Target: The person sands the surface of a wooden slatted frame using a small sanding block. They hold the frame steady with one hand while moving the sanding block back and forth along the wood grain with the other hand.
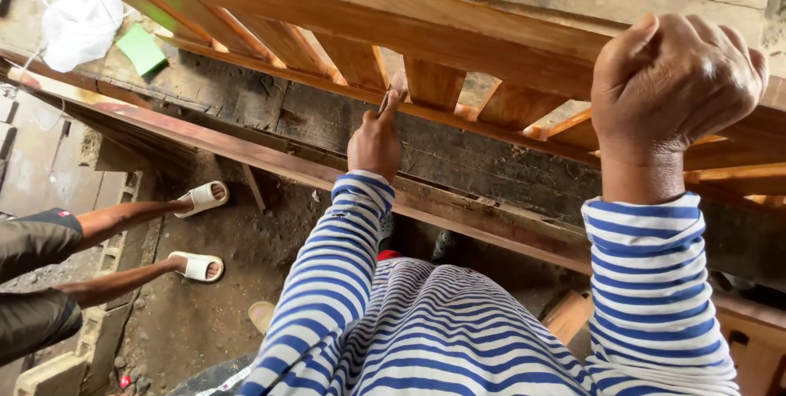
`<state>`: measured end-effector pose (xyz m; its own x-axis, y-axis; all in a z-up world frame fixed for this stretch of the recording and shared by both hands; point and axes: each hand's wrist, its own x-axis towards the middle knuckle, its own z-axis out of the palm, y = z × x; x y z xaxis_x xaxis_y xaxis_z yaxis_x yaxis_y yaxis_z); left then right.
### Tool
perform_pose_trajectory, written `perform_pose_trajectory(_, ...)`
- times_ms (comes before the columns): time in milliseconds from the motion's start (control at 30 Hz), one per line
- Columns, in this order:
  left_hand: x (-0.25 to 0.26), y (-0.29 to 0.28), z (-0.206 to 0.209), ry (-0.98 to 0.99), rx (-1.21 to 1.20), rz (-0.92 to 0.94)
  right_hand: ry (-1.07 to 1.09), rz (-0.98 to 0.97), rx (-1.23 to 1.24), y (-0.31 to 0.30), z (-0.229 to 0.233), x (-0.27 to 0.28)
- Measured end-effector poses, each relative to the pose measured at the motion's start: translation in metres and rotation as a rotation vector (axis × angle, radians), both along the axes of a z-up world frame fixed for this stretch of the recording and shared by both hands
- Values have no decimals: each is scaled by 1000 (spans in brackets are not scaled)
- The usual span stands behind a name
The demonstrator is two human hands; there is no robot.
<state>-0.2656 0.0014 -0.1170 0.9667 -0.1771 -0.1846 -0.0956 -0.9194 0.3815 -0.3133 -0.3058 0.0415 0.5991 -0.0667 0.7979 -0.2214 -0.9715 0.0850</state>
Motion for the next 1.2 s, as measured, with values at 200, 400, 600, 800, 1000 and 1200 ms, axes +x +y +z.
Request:
perform_pose_trajectory(200, -17, -9, 1, -119, -290, 3, -32, -32, 6, -1, 2, 6)
perform_pose_trajectory(400, -11, -1, 6, -87, -194, -10, 11, 33, 52, 7, 4, -5)
perform_pose_trajectory(600, 18, -25, 35, 117, -123, 78, -12, 43, 49, 8, 3, -11)
perform_pose_trajectory(800, -25, -5, 6, -54, -228, 42, -68, 19, 37, 3, -1, 0)
perform_pose_trajectory(1000, 4, -19, 26, 138, -79, 107, -5, 48, 61, -6, -5, 5)
perform_pose_trajectory(1200, 8, -29, 21, 117, -178, 126, -35, 44, 27, -6, -2, 5)
